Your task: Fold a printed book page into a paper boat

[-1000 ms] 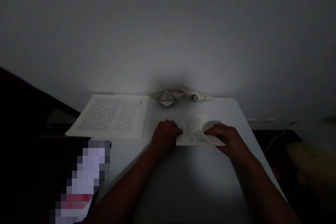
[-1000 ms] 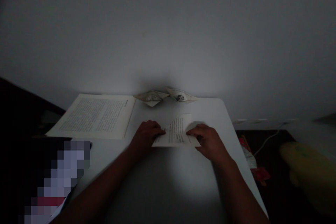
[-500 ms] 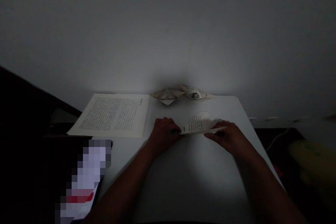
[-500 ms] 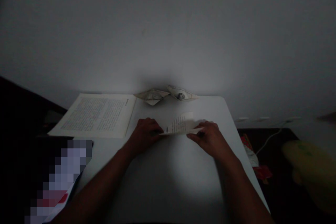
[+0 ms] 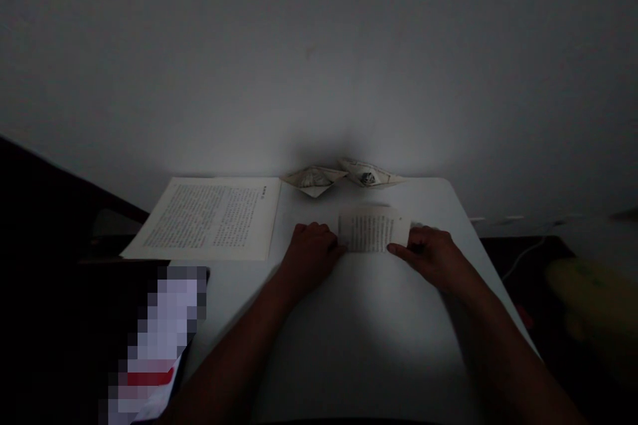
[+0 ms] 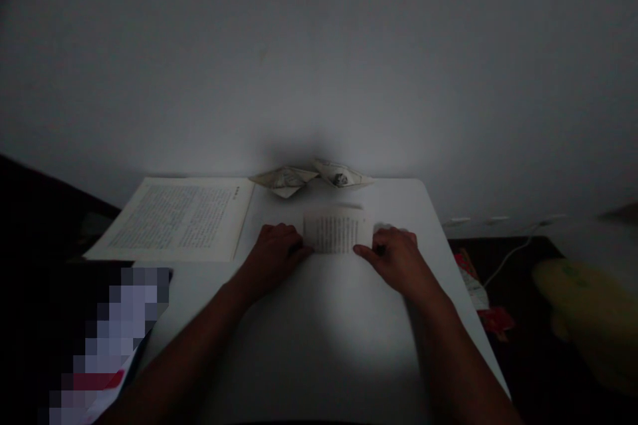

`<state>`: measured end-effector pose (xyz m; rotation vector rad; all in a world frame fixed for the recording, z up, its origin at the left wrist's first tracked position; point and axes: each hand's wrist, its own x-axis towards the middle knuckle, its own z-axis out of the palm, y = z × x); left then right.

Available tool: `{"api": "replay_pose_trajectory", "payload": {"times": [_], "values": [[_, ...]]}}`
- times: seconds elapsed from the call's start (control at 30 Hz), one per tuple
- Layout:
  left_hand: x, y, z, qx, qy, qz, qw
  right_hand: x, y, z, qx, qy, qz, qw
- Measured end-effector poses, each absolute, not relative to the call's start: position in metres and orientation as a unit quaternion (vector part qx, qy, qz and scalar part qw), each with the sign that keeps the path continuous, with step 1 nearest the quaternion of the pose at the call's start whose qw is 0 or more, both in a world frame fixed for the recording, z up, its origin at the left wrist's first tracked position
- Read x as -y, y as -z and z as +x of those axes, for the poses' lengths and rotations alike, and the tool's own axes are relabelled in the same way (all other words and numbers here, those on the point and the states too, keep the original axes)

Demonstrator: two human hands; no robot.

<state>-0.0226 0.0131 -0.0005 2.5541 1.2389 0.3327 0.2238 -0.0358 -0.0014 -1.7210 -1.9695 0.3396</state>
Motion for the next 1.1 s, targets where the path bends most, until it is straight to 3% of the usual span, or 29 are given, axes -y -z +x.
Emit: {"api": "replay_pose_trajectory", "payload": {"times": [0.2,0.67,0.83,1.1], "values": [[-0.009,-0.005,-0.012,-0.478,-0.078,0.867,0.117,0.036,0.003,0.221,0.717,-0.093,-0.668,0.179],[-0.013,-0.011,-0.009,-0.499,-0.032,0.856,0.129,0.036,0.002,0.215,0.702,-0.059,-0.696,0.138],[-0.012,-0.013,-0.012,-0.502,-0.033,0.853,0.140,0.036,0.005,0.212,0.700,-0.046,-0.695,0.158],[-0.013,-0.013,-0.015,-0.515,-0.024,0.843,0.155,0.044,-0.002,0.180,0.708,0.029,-0.657,0.258]]}}
